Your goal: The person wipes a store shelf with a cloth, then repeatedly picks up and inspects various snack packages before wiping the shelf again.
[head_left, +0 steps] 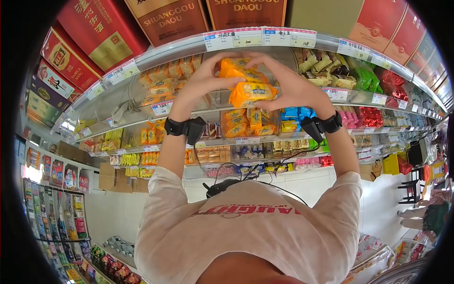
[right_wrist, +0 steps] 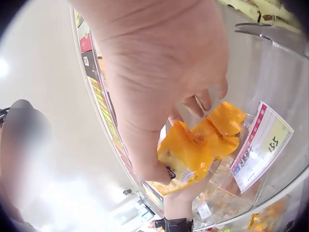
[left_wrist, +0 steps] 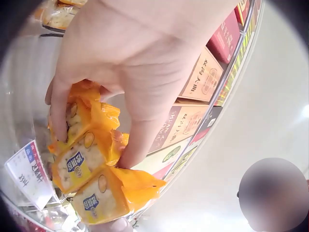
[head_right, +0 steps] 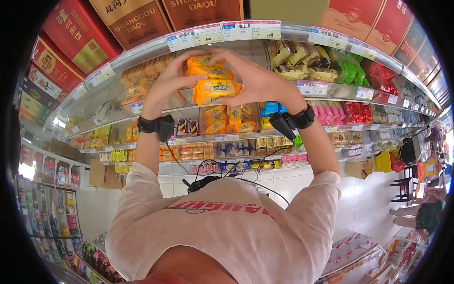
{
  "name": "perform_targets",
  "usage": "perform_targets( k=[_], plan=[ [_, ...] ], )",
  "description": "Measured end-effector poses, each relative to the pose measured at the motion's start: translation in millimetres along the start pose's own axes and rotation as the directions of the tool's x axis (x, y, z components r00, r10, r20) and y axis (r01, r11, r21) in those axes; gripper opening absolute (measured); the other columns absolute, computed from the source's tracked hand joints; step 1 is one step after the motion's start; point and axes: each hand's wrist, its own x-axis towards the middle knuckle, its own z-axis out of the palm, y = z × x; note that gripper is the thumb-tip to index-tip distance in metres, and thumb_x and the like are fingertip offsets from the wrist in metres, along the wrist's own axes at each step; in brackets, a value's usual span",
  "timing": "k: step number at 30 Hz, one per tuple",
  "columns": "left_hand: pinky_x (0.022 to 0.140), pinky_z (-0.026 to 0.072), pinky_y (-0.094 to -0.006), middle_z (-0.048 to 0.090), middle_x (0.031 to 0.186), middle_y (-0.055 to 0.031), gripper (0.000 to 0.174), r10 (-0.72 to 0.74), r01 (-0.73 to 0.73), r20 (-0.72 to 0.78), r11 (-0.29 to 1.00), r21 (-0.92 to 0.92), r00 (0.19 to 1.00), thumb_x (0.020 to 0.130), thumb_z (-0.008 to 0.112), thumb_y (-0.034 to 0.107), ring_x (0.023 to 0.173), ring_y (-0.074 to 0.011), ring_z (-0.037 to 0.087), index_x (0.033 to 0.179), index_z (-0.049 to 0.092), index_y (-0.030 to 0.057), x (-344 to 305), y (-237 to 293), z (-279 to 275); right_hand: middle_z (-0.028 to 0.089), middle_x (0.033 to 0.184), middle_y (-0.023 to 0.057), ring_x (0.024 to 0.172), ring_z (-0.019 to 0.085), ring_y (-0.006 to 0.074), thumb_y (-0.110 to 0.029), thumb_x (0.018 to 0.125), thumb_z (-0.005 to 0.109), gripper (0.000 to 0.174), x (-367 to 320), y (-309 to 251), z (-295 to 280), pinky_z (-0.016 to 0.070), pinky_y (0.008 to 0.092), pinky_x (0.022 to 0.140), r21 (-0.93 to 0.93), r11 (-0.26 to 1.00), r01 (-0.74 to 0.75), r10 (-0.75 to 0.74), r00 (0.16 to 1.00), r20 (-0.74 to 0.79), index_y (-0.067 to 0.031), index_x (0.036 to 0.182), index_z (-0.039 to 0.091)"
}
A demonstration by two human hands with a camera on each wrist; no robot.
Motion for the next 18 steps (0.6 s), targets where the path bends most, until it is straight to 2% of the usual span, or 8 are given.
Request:
perform_targets(
  k=[2, 5, 7, 11, 14, 17, 18],
  plan=[
    [0.113, 0.0430, -0.0341, 0.054, 0.146, -0.0117, 0.074, 0.026, -0.026, -0.002, 0.999, -0.027, 1.000, 0.090, 0.077, 0.008, 0.135, -0.0208, 0.052, 0.154, 0.040, -0.0008, 8.6, -12.7, -6.9, 0.043, 0.159, 0.0146, 0.144, 0.046, 0.0326, -0.030, 0.078, 0.086, 0.086, 4.6, -5.2, -3.0, 0.0368, 0.0452, 0.120, 0.100, 0.987, -0.123, 0.118, 0.991, 0.057, -0.0103, 0.149, 0.041],
    [0.115, 0.0417, -0.0348, 0.051, 0.149, -0.0134, 0.076, 0.044, -0.039, 0.038, 0.992, -0.121, 0.998, 0.092, 0.076, 0.008, 0.137, -0.0216, 0.050, 0.156, 0.036, -0.0026, 16.1, -23.2, -13.8, 0.053, 0.145, 0.0161, 0.131, 0.056, 0.0320, -0.039, 0.079, 0.086, 0.088, 12.5, 12.1, -1.3, 0.0474, 0.0448, 0.108, 0.035, 0.999, -0.033, 0.032, 0.999, 0.042, -0.0094, 0.148, 0.041],
    [0.116, 0.0409, -0.0348, 0.049, 0.151, -0.0139, 0.075, 0.055, -0.045, 0.055, 0.983, -0.178, 0.997, 0.093, 0.075, 0.008, 0.138, -0.0219, 0.050, 0.156, 0.035, -0.0029, 17.8, -24.3, -15.6, 0.054, 0.144, 0.0161, 0.131, 0.056, 0.0317, -0.042, 0.078, 0.086, 0.089, 15.7, 12.0, -2.8, 0.0477, 0.0449, 0.107, 0.048, 0.996, -0.069, 0.067, 0.996, 0.053, -0.0092, 0.148, 0.041],
    [0.115, 0.0419, -0.0346, 0.049, 0.150, -0.0138, 0.070, 0.065, -0.055, 0.060, 0.987, -0.152, 0.996, 0.096, 0.073, 0.012, 0.137, -0.0216, 0.050, 0.154, 0.037, -0.0035, 19.5, -25.1, -15.5, 0.056, 0.142, 0.0160, 0.131, 0.056, 0.0303, -0.046, 0.077, 0.085, 0.090, 19.3, 11.7, -3.5, 0.0475, 0.0439, 0.107, 0.021, 0.995, -0.095, 0.094, 0.994, 0.051, -0.0092, 0.147, 0.043],
    [0.114, 0.0425, -0.0342, 0.049, 0.149, -0.0138, 0.068, 0.072, -0.063, 0.050, 0.985, -0.159, 0.996, 0.099, 0.072, 0.017, 0.137, -0.0217, 0.050, 0.153, 0.036, -0.0038, 18.7, -21.8, -10.8, 0.056, 0.142, 0.0159, 0.131, 0.055, 0.0297, -0.048, 0.076, 0.085, 0.091, 22.2, 8.3, -6.1, 0.0459, 0.0423, 0.109, -0.057, 0.987, -0.147, 0.150, 0.988, 0.045, -0.0084, 0.147, 0.044],
    [0.113, 0.0425, -0.0340, 0.046, 0.150, -0.0137, 0.071, 0.057, -0.046, 0.051, 0.979, -0.200, 0.997, 0.101, 0.070, 0.023, 0.136, -0.0218, 0.050, 0.155, 0.032, -0.0036, 23.1, -25.7, -10.4, 0.056, 0.142, 0.0152, 0.133, 0.054, 0.0290, -0.047, 0.076, 0.085, 0.091, 25.3, 13.8, -4.6, 0.0424, 0.0404, 0.113, -0.039, 0.987, -0.158, 0.159, 0.987, 0.023, -0.0059, 0.147, 0.046],
    [0.111, 0.0436, -0.0336, 0.050, 0.146, -0.0132, 0.070, 0.074, -0.074, -0.010, 0.973, -0.219, 0.997, 0.100, 0.072, 0.029, 0.134, -0.0203, 0.052, 0.152, 0.037, -0.0032, 23.4, -28.0, -7.1, 0.054, 0.145, 0.0144, 0.137, 0.051, 0.0282, -0.041, 0.077, 0.084, 0.090, 26.3, 14.5, -6.4, 0.0387, 0.0403, 0.116, -0.013, 0.985, -0.171, 0.172, 0.984, 0.043, -0.0051, 0.149, 0.044]
  ],
)
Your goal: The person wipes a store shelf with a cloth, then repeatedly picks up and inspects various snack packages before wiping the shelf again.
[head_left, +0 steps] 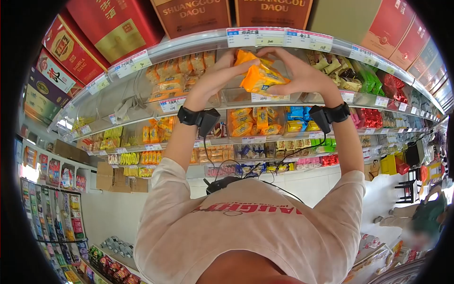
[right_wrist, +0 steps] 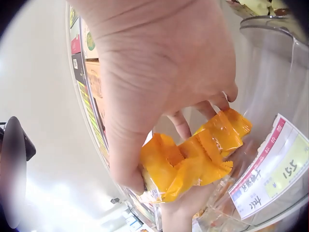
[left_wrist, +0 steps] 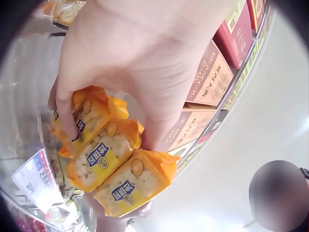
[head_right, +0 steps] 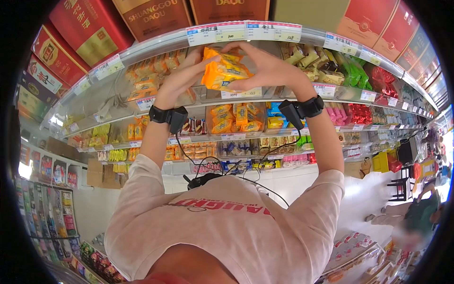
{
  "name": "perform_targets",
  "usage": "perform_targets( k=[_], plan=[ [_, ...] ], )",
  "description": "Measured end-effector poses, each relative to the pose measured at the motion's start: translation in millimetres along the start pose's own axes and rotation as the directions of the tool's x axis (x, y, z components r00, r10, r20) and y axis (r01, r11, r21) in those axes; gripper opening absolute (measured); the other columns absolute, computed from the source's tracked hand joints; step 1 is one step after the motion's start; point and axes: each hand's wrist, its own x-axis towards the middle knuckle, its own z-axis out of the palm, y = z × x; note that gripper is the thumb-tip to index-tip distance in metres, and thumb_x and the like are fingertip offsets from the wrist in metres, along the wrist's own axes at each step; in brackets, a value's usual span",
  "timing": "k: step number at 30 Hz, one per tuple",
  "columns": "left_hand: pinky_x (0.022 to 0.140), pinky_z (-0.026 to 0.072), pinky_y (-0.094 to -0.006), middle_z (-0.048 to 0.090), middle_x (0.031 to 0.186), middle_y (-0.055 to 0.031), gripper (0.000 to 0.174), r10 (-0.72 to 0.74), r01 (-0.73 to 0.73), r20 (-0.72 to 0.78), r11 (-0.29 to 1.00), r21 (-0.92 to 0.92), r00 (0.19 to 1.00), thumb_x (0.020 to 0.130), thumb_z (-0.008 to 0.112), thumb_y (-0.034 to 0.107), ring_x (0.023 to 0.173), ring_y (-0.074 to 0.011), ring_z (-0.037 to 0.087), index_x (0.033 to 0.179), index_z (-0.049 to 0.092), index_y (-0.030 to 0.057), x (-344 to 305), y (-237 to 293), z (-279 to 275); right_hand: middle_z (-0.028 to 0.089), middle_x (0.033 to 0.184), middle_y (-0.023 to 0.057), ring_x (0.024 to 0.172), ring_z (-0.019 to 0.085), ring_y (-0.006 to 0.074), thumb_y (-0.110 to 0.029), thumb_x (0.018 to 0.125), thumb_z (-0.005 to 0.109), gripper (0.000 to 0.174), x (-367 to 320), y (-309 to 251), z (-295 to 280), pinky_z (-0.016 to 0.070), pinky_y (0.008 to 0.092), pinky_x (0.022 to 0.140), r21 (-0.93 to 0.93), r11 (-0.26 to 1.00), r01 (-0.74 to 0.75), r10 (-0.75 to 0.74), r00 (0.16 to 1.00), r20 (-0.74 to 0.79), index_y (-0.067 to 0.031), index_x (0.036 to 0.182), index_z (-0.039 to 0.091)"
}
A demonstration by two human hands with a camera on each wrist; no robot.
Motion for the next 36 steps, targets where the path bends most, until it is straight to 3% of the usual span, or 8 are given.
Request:
perform_targets(
  k=[2, 7, 10, 14, 23, 26, 31, 36],
  plan=[
    [0.108, 0.0457, -0.0329, 0.057, 0.139, -0.0122, 0.070, 0.046, -0.050, -0.111, 0.998, -0.037, 0.993, 0.097, 0.075, 0.039, 0.129, -0.0173, 0.055, 0.146, 0.048, -0.0025, -2.1, -7.4, 5.2, 0.049, 0.150, 0.0129, 0.144, 0.044, 0.0265, -0.029, 0.078, 0.084, 0.089, 0.9, 0.4, -3.2, 0.0313, 0.0401, 0.122, 0.059, 0.998, -0.032, 0.030, 0.999, 0.040, -0.0034, 0.152, 0.042],
    [0.106, 0.0498, -0.0353, 0.056, 0.135, -0.0166, 0.088, 0.100, -0.104, -0.041, 0.987, -0.125, 0.994, 0.094, 0.073, 0.057, 0.130, -0.0228, 0.057, 0.142, 0.045, -0.0104, -1.4, -2.5, 5.8, 0.048, 0.152, 0.0124, 0.147, 0.041, 0.0247, -0.025, 0.085, 0.081, 0.082, 3.9, 11.6, -1.8, 0.0284, 0.0394, 0.125, 0.001, 1.000, -0.001, 0.001, 0.999, 0.038, -0.0026, 0.153, 0.041],
    [0.106, 0.0502, -0.0350, 0.057, 0.134, -0.0153, 0.082, 0.051, -0.060, -0.134, 0.996, -0.062, 0.990, 0.092, 0.076, 0.055, 0.127, -0.0219, 0.059, 0.137, 0.051, -0.0094, 3.7, -21.8, -3.2, 0.046, 0.153, 0.0128, 0.148, 0.041, 0.0257, -0.027, 0.086, 0.080, 0.083, 5.5, 9.3, 0.8, 0.0293, 0.0432, 0.127, 0.017, 1.000, 0.003, -0.004, 0.999, 0.054, -0.0041, 0.154, 0.039],
    [0.105, 0.0490, -0.0327, 0.061, 0.131, -0.0131, 0.072, 0.036, -0.048, -0.110, 0.992, -0.113, 0.993, 0.092, 0.078, 0.049, 0.125, -0.0196, 0.060, 0.133, 0.056, -0.0064, 4.4, -18.0, -0.8, 0.044, 0.155, 0.0133, 0.151, 0.038, 0.0273, -0.026, 0.087, 0.081, 0.085, 1.2, 6.1, 3.3, 0.0363, 0.0477, 0.124, 0.114, 0.985, -0.131, 0.126, 0.990, 0.057, -0.0068, 0.156, 0.036],
    [0.107, 0.0473, -0.0313, 0.059, 0.140, -0.0059, 0.060, 0.016, -0.032, -0.086, 0.982, -0.188, 0.996, 0.101, 0.069, 0.042, 0.128, -0.0152, 0.058, 0.144, 0.055, 0.0036, 18.7, -18.4, 8.6, 0.047, 0.152, 0.0123, 0.148, 0.041, 0.0258, -0.022, 0.088, 0.081, 0.080, 0.5, 20.3, 0.3, 0.0363, 0.0420, 0.123, 0.162, 0.983, -0.082, 0.083, 0.997, -0.003, -0.0052, 0.154, 0.040],
    [0.106, 0.0471, -0.0335, 0.059, 0.140, -0.0080, 0.068, -0.016, -0.004, -0.090, 0.977, -0.213, 0.996, 0.097, 0.071, 0.046, 0.130, -0.0185, 0.058, 0.148, 0.053, 0.0054, 18.2, -19.7, 12.7, 0.049, 0.151, 0.0123, 0.144, 0.045, 0.0252, -0.022, 0.087, 0.082, 0.079, -2.4, 20.1, 2.6, 0.0356, 0.0416, 0.124, 0.092, 0.990, -0.111, 0.115, 0.992, -0.043, -0.0044, 0.153, 0.042],
    [0.105, 0.0483, -0.0335, 0.059, 0.137, -0.0096, 0.069, -0.164, 0.125, -0.127, 0.954, -0.273, 0.978, 0.097, 0.072, 0.044, 0.126, -0.0186, 0.059, 0.146, 0.051, 0.0005, 26.7, -28.1, 13.9, 0.052, 0.146, 0.0168, 0.139, 0.051, 0.0279, -0.040, 0.086, 0.083, 0.086, -3.5, 20.3, 5.8, 0.0416, 0.0443, 0.120, -0.012, 0.980, -0.199, 0.198, 0.979, -0.044, -0.0005, 0.150, 0.042],
    [0.102, 0.0510, -0.0333, 0.062, 0.132, -0.0126, 0.062, -0.262, 0.192, -0.180, 0.923, -0.333, 0.948, 0.100, 0.069, 0.039, 0.122, -0.0184, 0.061, 0.140, 0.052, -0.0053, 32.9, -22.4, 18.5, 0.054, 0.143, 0.0182, 0.136, 0.054, 0.0281, -0.043, 0.085, 0.083, 0.087, -0.6, 23.7, 10.2, 0.0438, 0.0434, 0.118, -0.011, 0.966, -0.258, 0.257, 0.965, -0.049, 0.0012, 0.148, 0.044]
  ],
)
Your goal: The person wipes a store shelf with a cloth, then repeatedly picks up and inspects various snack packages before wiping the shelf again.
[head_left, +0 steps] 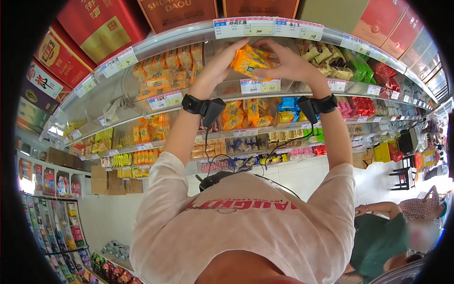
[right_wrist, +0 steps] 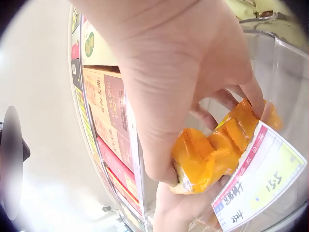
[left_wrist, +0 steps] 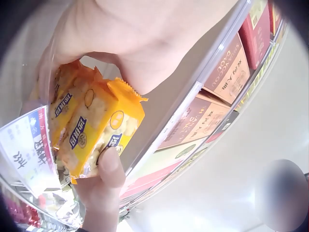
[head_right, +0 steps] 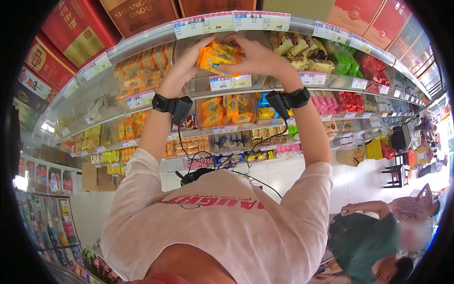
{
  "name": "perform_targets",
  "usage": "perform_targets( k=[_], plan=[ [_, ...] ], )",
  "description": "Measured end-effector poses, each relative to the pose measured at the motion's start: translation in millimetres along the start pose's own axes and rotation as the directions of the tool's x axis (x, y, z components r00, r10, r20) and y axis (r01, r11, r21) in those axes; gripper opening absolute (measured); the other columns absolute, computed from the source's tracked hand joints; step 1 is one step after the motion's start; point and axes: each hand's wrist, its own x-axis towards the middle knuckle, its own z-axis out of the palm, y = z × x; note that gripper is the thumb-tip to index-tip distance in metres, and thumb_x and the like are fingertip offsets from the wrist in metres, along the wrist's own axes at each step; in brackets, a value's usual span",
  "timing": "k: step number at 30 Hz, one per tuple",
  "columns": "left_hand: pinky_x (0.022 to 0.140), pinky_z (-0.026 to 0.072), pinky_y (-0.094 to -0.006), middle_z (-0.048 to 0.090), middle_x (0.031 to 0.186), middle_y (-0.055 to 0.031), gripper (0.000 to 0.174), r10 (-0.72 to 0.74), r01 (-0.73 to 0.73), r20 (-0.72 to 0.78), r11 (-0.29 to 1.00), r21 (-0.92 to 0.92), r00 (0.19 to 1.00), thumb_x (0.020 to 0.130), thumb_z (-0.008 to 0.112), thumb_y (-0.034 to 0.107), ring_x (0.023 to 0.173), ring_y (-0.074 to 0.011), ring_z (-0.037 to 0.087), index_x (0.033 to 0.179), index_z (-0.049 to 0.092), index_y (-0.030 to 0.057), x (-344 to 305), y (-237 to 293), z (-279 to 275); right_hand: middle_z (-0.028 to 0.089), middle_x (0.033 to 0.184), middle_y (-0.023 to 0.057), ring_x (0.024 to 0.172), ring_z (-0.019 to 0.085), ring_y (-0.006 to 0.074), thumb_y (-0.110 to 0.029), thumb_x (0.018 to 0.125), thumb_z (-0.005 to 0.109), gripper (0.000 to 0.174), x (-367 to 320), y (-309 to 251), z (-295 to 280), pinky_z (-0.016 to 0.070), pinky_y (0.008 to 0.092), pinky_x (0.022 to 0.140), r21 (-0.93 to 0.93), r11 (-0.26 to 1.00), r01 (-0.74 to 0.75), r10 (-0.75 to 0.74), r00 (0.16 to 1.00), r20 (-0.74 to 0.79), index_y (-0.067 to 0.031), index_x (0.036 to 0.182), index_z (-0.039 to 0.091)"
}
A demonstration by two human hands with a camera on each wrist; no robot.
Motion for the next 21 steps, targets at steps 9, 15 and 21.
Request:
perform_targets(
  k=[9, 15, 21],
  plan=[
    [0.099, 0.0531, -0.0373, 0.066, 0.127, -0.0096, 0.038, 0.029, -0.035, -0.040, 0.984, -0.172, 0.999, 0.110, 0.052, 0.033, 0.113, -0.0200, 0.066, 0.134, 0.058, 0.0045, 28.2, -21.7, -9.8, 0.068, 0.123, 0.0245, 0.115, 0.068, 0.0325, -0.057, 0.082, 0.080, 0.091, -0.2, -3.1, 7.2, 0.0534, 0.0407, 0.099, -0.061, 0.998, -0.031, 0.022, 0.988, -0.155, 0.0030, 0.143, 0.048],
    [0.098, 0.0529, -0.0374, 0.066, 0.124, -0.0102, 0.039, 0.032, -0.043, -0.078, 0.988, -0.146, 0.996, 0.110, 0.051, 0.035, 0.112, -0.0201, 0.065, 0.133, 0.058, 0.0042, 28.3, -21.5, -10.2, 0.067, 0.123, 0.0302, 0.114, 0.070, 0.0366, -0.062, 0.079, 0.079, 0.097, 2.2, 1.3, 27.7, 0.0540, 0.0415, 0.099, -0.053, 0.996, -0.078, 0.061, 0.964, -0.258, 0.0048, 0.142, 0.048],
    [0.100, 0.0493, -0.0375, 0.066, 0.127, -0.0120, 0.060, 0.131, -0.071, -0.231, 0.965, 0.251, 0.964, 0.106, 0.056, 0.049, 0.118, -0.0244, 0.063, 0.140, 0.056, -0.0008, 17.6, -20.4, 0.6, 0.067, 0.121, 0.0310, 0.113, 0.070, 0.0379, -0.063, 0.078, 0.079, 0.098, 6.4, 1.1, 33.6, 0.0545, 0.0418, 0.098, 0.001, 0.993, -0.117, 0.114, 0.960, -0.255, 0.0079, 0.140, 0.050]
  ],
)
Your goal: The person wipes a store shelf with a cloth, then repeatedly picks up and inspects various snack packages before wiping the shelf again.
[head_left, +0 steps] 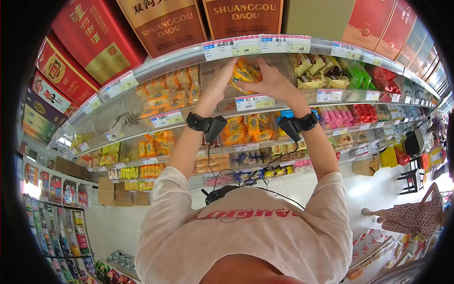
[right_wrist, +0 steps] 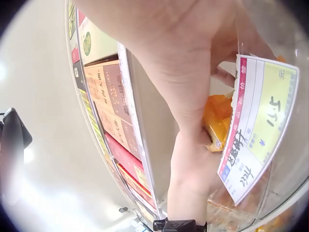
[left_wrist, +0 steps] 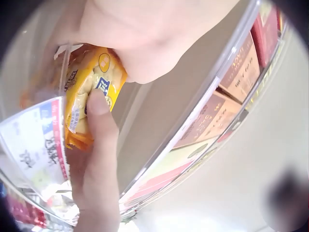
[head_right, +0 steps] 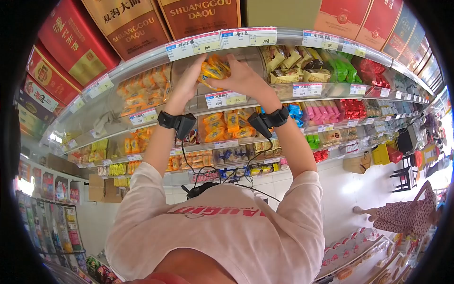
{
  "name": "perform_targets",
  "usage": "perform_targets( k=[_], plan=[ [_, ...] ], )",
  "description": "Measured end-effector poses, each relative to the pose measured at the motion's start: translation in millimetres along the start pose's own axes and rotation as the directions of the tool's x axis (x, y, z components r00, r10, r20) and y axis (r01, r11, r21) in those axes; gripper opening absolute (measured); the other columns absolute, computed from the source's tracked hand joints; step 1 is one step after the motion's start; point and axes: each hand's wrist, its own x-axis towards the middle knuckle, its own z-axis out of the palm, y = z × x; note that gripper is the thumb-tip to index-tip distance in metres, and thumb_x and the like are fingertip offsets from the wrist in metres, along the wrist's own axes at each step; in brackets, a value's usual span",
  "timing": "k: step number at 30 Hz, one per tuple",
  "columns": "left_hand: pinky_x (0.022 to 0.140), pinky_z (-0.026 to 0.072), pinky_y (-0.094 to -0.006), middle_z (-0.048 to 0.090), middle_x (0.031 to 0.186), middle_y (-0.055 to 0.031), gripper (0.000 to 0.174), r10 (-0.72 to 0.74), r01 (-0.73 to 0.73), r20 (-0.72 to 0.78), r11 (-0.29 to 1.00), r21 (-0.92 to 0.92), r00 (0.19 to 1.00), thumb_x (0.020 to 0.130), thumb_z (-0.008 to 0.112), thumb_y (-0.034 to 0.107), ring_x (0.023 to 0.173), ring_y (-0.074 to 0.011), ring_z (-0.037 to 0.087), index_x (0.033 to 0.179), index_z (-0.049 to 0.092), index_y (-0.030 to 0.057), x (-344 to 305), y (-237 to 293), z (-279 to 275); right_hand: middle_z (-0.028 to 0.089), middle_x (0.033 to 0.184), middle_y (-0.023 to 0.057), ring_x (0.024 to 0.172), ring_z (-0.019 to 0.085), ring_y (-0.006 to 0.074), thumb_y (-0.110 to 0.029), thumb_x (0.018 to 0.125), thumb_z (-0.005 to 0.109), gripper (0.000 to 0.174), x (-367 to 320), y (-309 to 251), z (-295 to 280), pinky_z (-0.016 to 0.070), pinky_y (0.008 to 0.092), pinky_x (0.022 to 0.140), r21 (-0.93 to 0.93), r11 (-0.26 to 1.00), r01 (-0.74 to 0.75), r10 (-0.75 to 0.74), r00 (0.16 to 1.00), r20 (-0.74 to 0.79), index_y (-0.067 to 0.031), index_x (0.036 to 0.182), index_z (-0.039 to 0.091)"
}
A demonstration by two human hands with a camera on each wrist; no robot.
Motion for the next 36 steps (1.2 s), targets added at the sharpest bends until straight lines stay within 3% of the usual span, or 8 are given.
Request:
perform_targets(
  k=[6, 10, 14, 19, 22, 26, 32, 36],
  plan=[
    [0.104, 0.0472, -0.0438, 0.060, 0.136, -0.0275, 0.064, 0.277, -0.281, 0.090, 0.795, 0.538, 0.957, 0.103, 0.057, 0.049, 0.123, -0.0381, 0.061, 0.133, 0.059, -0.0072, -11.9, 5.0, 5.5, 0.068, 0.122, 0.0326, 0.116, 0.068, 0.0432, -0.066, 0.068, 0.078, 0.105, 5.9, 9.4, 8.3, 0.0551, 0.0443, 0.099, -0.148, 0.981, -0.125, 0.128, 0.992, 0.011, 0.0061, 0.139, 0.053],
    [0.097, 0.0506, -0.0426, 0.068, 0.117, -0.0203, 0.038, 0.700, -0.549, 0.105, 0.449, 0.705, 0.707, 0.100, 0.066, 0.035, 0.114, -0.0390, 0.064, 0.119, 0.070, 0.0018, -57.3, 15.6, 16.1, 0.066, 0.127, 0.0320, 0.121, 0.064, 0.0440, -0.065, 0.068, 0.078, 0.100, 14.1, 16.9, 21.1, 0.0542, 0.0461, 0.100, -0.319, 0.925, -0.204, 0.197, 0.979, -0.054, 0.0036, 0.137, 0.056],
    [0.093, 0.0520, -0.0426, 0.068, 0.114, -0.0184, 0.025, 0.645, -0.564, 0.206, 0.415, 0.714, 0.736, 0.094, 0.074, 0.021, 0.108, -0.0376, 0.066, 0.108, 0.072, 0.0010, -91.4, 4.9, 4.9, 0.064, 0.131, 0.0293, 0.124, 0.062, 0.0434, -0.062, 0.070, 0.077, 0.094, 27.4, 29.2, 29.2, 0.0526, 0.0475, 0.102, -0.408, 0.907, -0.105, 0.136, 0.989, 0.049, 0.0000, 0.138, 0.059],
    [0.095, 0.0487, -0.0456, 0.067, 0.118, -0.0164, 0.037, 0.639, -0.550, 0.288, 0.256, 0.795, 0.714, 0.094, 0.074, 0.027, 0.110, -0.0365, 0.063, 0.118, 0.068, -0.0003, -105.0, -12.8, -1.8, 0.066, 0.131, 0.0234, 0.121, 0.063, 0.0439, -0.060, 0.071, 0.076, 0.091, 37.2, -7.4, 20.5, 0.0508, 0.0461, 0.104, -0.617, 0.785, -0.062, 0.255, 0.939, 0.231, -0.0038, 0.141, 0.059],
    [0.098, 0.0449, -0.0454, 0.066, 0.121, -0.0162, 0.047, 0.661, -0.551, 0.334, 0.145, 0.822, 0.672, 0.094, 0.073, 0.033, 0.112, -0.0353, 0.060, 0.125, 0.065, -0.0016, -109.3, -15.2, -5.6, 0.066, 0.129, 0.0253, 0.125, 0.062, 0.0384, -0.064, 0.069, 0.078, 0.090, 50.8, 5.0, 6.7, 0.0504, 0.0449, 0.104, -0.542, 0.839, 0.039, 0.209, 0.897, 0.389, -0.0058, 0.136, 0.063],
    [0.101, 0.0411, -0.0449, 0.065, 0.124, -0.0175, 0.053, 0.688, -0.548, 0.351, 0.082, 0.833, 0.635, 0.095, 0.071, 0.036, 0.113, -0.0341, 0.057, 0.127, 0.062, -0.0049, -107.2, -24.7, -6.3, 0.059, 0.145, 0.0212, 0.131, 0.058, 0.0355, -0.050, 0.073, 0.079, 0.089, 50.3, 0.6, -17.4, 0.0470, 0.0408, 0.109, -0.442, 0.897, -0.006, 0.178, 0.920, 0.349, -0.0121, 0.149, 0.054],
    [0.101, 0.0395, -0.0456, 0.063, 0.125, -0.0174, 0.051, 0.676, -0.570, 0.358, 0.112, 0.814, 0.644, 0.096, 0.070, 0.035, 0.111, -0.0332, 0.056, 0.125, 0.062, -0.0062, -108.3, -27.8, -9.0, 0.067, 0.130, 0.0184, 0.110, 0.069, 0.0301, -0.048, 0.067, 0.085, 0.097, 74.8, 31.9, -7.9, 0.0595, 0.0389, 0.087, -0.429, 0.895, 0.124, 0.168, 0.797, 0.580, -0.0164, 0.152, 0.049],
    [0.100, 0.0398, -0.0463, 0.063, 0.124, -0.0168, 0.051, 0.685, -0.569, 0.345, 0.124, 0.813, 0.642, 0.095, 0.070, 0.034, 0.107, -0.0324, 0.055, 0.125, 0.062, -0.0059, -109.8, -29.2, -9.3, 0.070, 0.115, 0.0176, 0.106, 0.067, 0.0307, -0.041, 0.066, 0.085, 0.091, 83.6, 2.1, -7.1, 0.0552, 0.0415, 0.088, -0.463, 0.883, 0.078, 0.279, 0.706, 0.651, -0.0130, 0.146, 0.051]
  ],
)
